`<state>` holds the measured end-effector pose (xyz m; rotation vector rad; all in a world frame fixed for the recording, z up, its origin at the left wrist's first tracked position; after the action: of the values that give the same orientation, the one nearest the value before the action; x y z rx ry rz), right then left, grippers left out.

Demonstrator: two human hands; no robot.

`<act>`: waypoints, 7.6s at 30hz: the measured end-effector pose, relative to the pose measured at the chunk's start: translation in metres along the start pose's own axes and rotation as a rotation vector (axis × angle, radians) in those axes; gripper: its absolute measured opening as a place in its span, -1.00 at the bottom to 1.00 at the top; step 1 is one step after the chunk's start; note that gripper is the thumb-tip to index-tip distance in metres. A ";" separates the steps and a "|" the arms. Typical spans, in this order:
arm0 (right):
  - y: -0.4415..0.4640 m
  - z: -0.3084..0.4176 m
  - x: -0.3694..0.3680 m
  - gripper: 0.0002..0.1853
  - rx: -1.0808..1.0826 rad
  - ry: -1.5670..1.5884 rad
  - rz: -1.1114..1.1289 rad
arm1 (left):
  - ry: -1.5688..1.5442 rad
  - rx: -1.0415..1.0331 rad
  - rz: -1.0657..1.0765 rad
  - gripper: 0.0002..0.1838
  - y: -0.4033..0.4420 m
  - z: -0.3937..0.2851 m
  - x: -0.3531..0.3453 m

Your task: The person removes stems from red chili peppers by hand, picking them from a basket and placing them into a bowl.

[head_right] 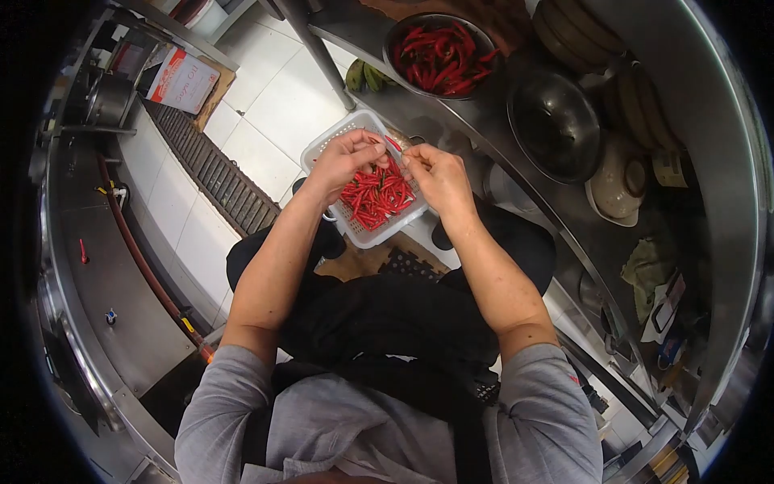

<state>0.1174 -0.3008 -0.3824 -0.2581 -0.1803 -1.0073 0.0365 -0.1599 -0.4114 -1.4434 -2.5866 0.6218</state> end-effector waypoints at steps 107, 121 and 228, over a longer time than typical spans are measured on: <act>0.125 0.149 0.070 -0.71 0.297 -0.477 -0.152 | 0.717 -0.604 -0.240 -0.84 -0.017 -0.057 0.047; 0.058 0.153 0.057 -0.76 0.194 0.116 -0.053 | 0.358 -0.488 -0.033 -0.69 -0.015 -0.056 0.026; -0.034 0.033 -0.041 -0.87 0.435 -0.155 0.195 | 0.143 0.105 0.069 -0.70 -0.006 0.006 0.017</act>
<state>0.0659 -0.2747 -0.3573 0.0449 -0.4982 -0.7322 0.0208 -0.1498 -0.4161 -1.4909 -2.3690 0.6281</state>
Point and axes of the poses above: each hand's wrist, its own y-axis towards the middle knuckle, its own x-axis out of the back of the hand, z = x × y, the point moved 7 cm from there along y, towards the middle knuckle, and after that the axes turned 13 degrees about -z, right-handed, at the moved point
